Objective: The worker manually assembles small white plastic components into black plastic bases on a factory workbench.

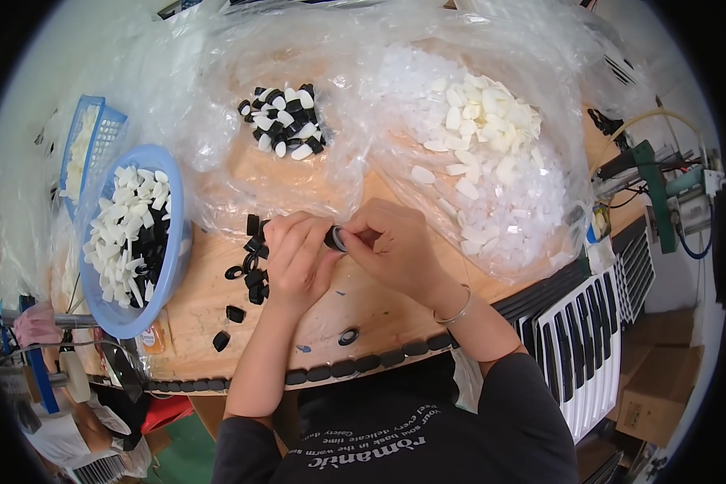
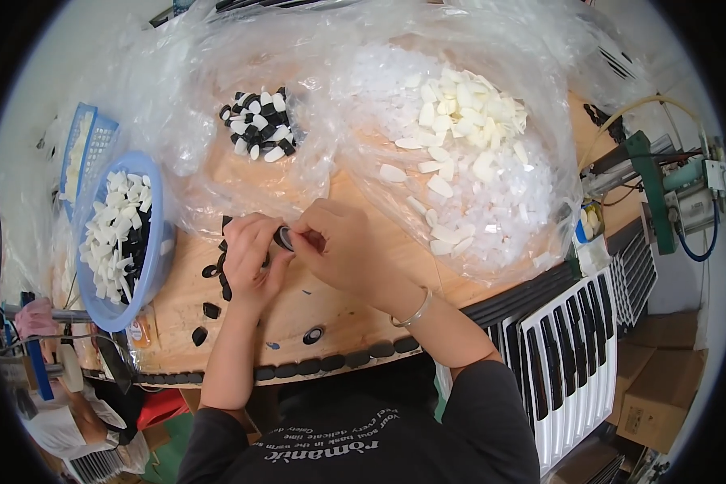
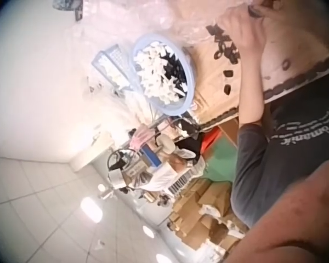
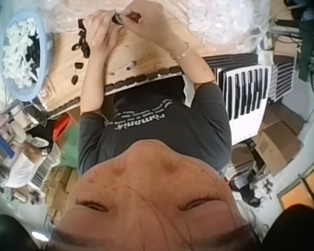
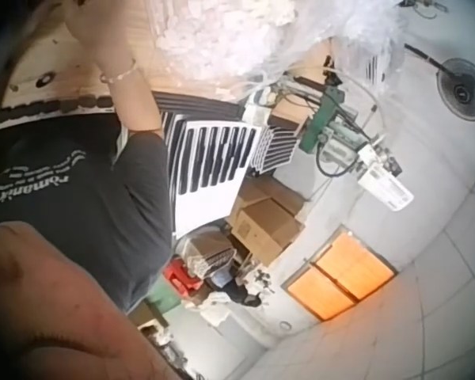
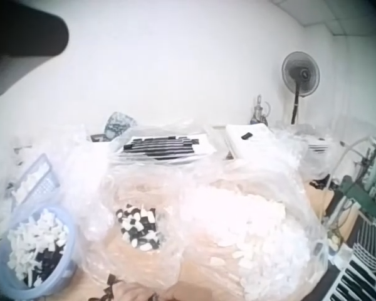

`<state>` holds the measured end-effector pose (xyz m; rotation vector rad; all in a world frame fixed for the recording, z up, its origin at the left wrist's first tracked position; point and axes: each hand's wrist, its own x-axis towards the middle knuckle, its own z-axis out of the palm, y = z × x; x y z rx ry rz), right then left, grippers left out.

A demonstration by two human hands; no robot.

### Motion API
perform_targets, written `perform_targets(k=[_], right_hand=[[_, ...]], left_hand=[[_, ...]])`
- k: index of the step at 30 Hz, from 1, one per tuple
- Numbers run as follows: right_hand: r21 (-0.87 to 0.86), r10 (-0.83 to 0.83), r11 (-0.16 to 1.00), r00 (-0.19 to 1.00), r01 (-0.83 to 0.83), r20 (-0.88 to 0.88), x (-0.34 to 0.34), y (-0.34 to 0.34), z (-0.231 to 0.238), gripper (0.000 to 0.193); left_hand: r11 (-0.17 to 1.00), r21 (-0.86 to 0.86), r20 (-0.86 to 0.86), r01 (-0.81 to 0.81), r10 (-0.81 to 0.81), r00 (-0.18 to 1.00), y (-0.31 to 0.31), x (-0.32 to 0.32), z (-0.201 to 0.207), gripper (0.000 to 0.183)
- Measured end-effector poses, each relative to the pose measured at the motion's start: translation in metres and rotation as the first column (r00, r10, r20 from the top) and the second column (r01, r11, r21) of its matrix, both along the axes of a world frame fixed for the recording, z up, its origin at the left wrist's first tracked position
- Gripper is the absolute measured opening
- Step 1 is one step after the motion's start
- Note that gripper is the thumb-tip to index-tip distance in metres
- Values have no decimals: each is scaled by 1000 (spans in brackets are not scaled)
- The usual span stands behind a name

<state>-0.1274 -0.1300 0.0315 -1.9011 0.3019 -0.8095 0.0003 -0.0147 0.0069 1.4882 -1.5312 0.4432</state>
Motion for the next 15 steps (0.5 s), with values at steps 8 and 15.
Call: perform_targets(k=[8, 15], right_hand=[[591, 346, 764, 937, -257, -40, -1, -14, -7, 14], [603, 308, 747, 949, -282, 63, 8, -4, -29, 12]], left_hand=[[996, 10, -76, 90, -89, 993, 0, 3, -1, 44], [992, 63, -41, 110, -107, 993, -1, 2, 0, 42]])
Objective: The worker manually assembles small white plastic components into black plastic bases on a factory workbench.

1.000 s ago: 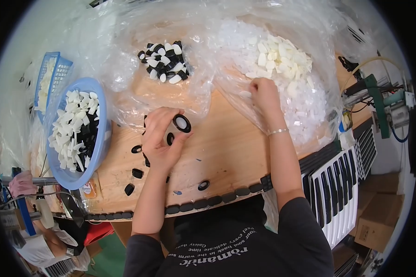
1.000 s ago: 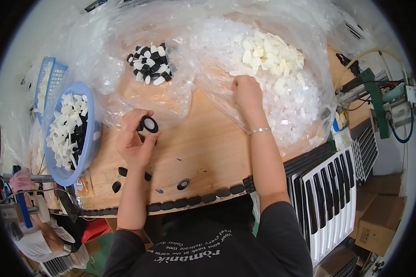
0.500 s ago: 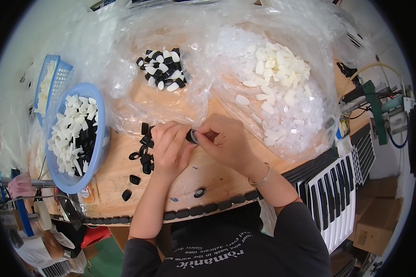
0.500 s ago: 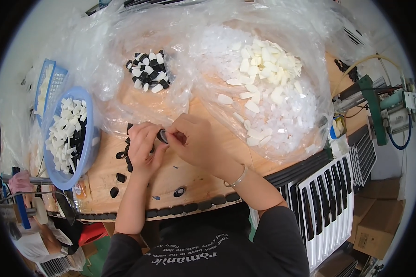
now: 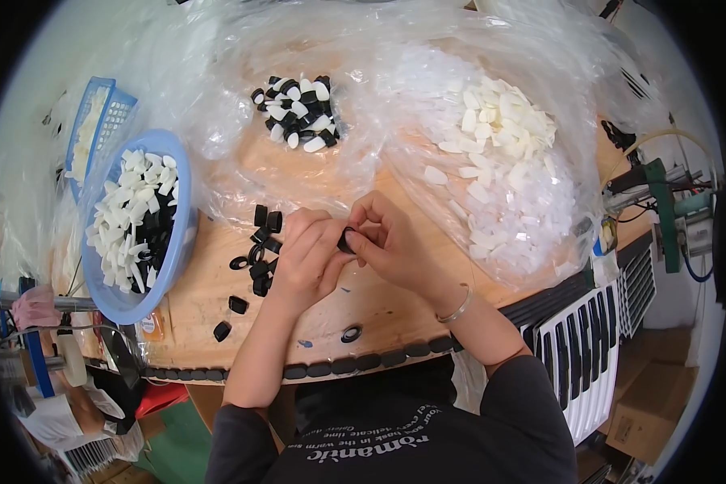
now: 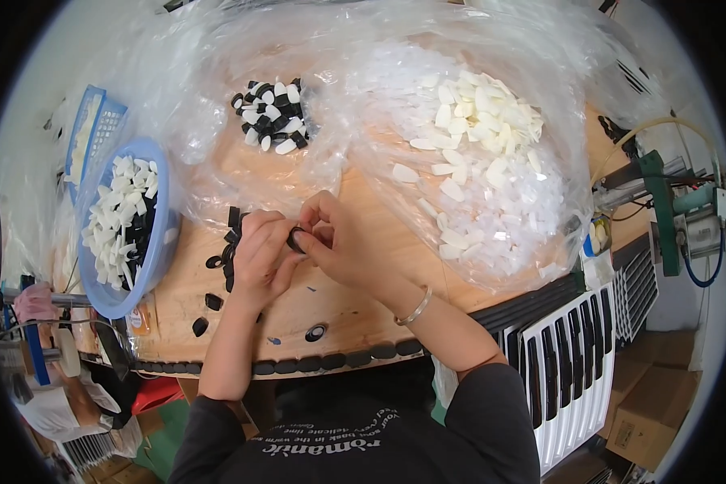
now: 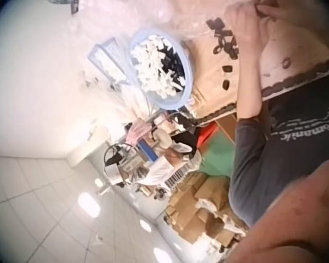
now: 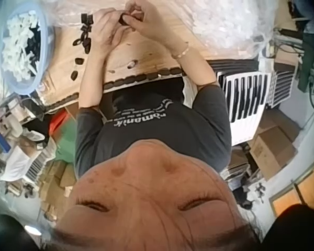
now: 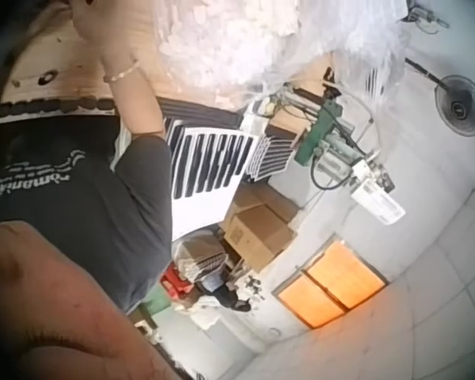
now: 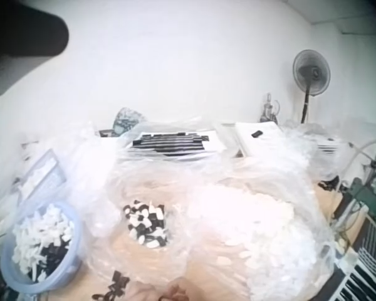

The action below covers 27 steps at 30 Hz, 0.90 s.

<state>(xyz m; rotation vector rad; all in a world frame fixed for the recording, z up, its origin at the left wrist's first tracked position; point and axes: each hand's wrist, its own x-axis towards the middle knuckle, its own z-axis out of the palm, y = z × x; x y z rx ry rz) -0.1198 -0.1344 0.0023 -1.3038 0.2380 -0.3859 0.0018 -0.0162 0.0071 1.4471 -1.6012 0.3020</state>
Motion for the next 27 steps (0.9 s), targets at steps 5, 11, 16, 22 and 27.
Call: perform_targets(k=[5, 11, 16, 22, 27], right_hand=[[59, -37, 997, 998, 41, -55, 5, -7, 3, 19], [7, -94, 995, 993, 95, -66, 0, -15, 5, 22], [65, -94, 993, 996, 93, 0, 0, -17, 7, 21], [-107, -75, 992, 994, 66, -83, -3, -22, 11, 21], [-351, -12, 933, 968, -79, -251, 28, -50, 39, 34]], left_hand=[[997, 44, 12, -59, 59, 998, -1, 1, 4, 45], [980, 185, -356, -70, 133, 925, 2, -3, 11, 41], [978, 163, -819, 134, 59, 571, 12, 8, -7, 17], [955, 294, -669, -23, 223, 709, 18, 17, -1, 21], [936, 350, -634, -46, 273, 723, 15, 35, -3, 24]])
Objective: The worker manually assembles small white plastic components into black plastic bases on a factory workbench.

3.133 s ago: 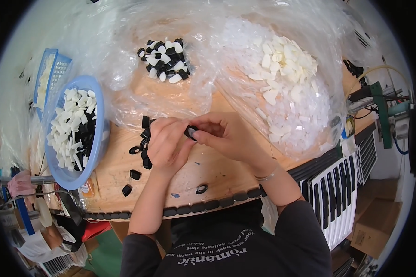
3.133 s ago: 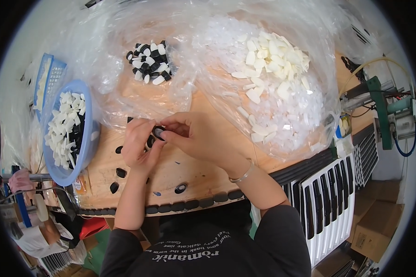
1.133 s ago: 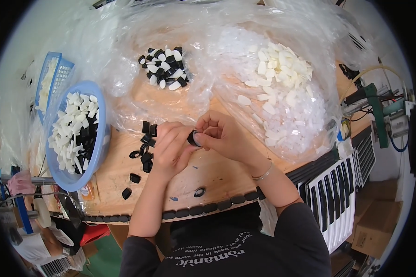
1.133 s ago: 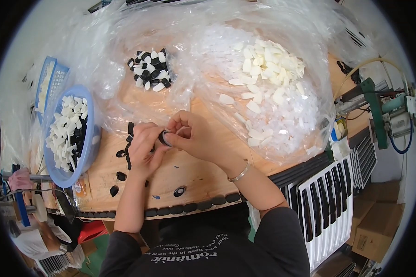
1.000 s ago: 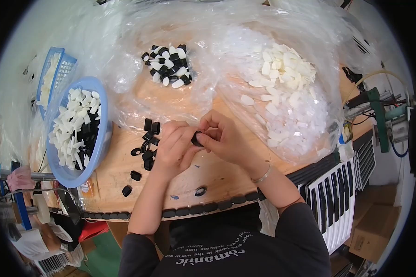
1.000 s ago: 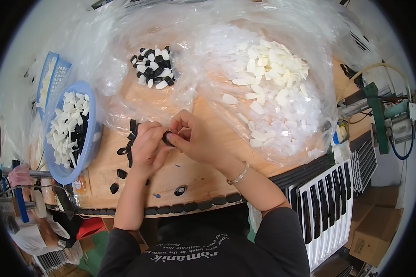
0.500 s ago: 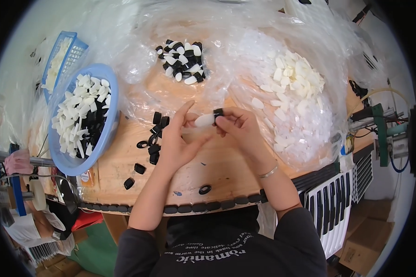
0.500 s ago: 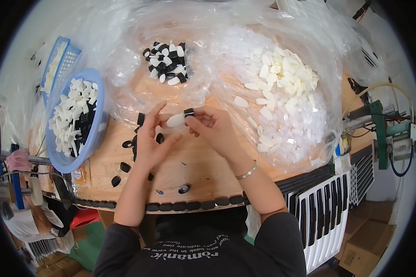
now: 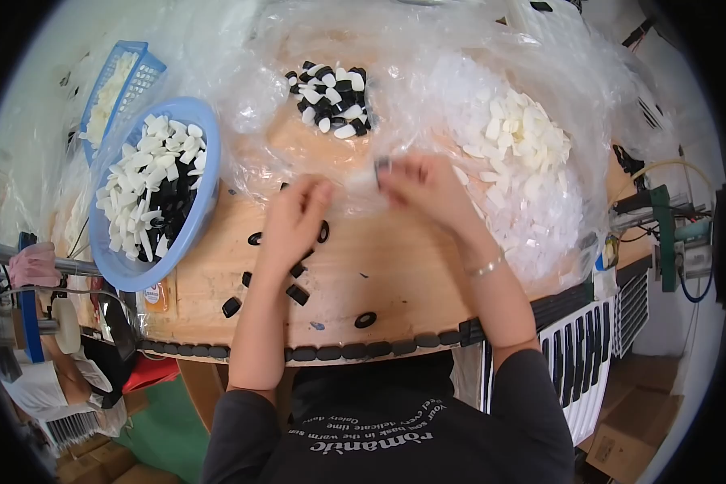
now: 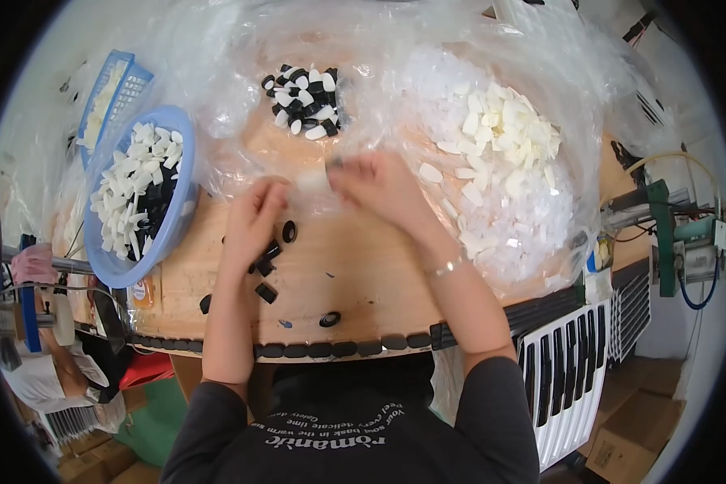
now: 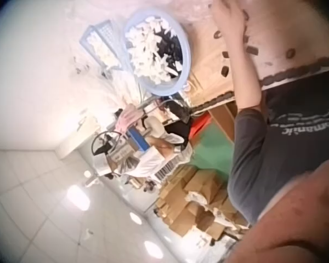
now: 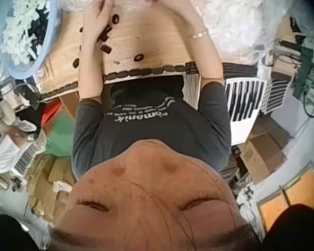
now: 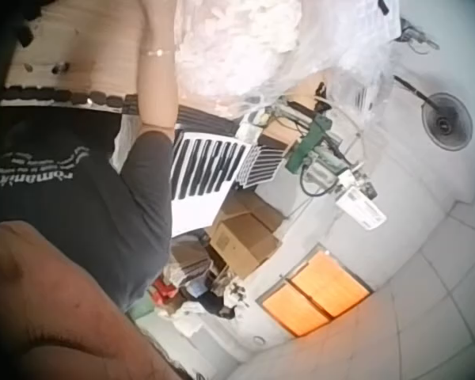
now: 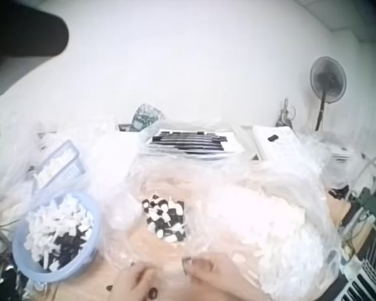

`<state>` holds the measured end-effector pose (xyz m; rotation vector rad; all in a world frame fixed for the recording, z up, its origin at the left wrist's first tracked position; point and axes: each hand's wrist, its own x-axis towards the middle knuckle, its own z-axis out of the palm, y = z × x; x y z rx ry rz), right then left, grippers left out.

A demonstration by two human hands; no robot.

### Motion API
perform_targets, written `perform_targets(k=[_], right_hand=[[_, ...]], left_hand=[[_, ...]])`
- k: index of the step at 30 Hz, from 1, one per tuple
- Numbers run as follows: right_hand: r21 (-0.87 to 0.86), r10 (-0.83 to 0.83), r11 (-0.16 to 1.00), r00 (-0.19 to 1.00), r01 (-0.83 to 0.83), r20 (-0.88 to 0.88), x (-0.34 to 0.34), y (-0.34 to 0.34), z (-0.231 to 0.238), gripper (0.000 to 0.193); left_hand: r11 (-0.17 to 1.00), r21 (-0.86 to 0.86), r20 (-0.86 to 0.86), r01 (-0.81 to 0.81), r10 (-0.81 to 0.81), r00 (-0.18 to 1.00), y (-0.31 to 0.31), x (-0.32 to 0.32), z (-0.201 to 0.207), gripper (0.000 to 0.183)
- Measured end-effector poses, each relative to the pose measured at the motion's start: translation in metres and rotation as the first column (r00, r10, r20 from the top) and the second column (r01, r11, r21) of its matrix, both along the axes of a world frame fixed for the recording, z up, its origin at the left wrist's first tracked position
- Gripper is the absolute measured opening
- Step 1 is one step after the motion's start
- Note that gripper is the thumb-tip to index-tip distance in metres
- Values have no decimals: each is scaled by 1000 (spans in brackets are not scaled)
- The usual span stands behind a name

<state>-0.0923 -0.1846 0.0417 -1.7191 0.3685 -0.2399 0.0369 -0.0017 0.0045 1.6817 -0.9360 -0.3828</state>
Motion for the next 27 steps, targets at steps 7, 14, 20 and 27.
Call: perform_targets(k=[7, 14, 20, 27], right_hand=[[-494, -384, 626, 790, 603, 478, 11, -46, 32, 37], [-708, -457, 663, 880, 243, -126, -58, -75, -37, 16], [-783, -433, 559, 901, 272, 3, -61, -73, -55, 18], [122, -390, 920, 848, 372, 358, -52, -20, -31, 11]], left_hand=[[792, 565, 557, -231, -160, 815, 13, -10, 14, 26], [856, 476, 702, -201, -232, 674, 10, -21, -18, 19], [967, 224, 424, 119, -207, 882, -3, -23, 4, 20], [997, 30, 193, 69, -73, 978, -10, -32, -4, 37]])
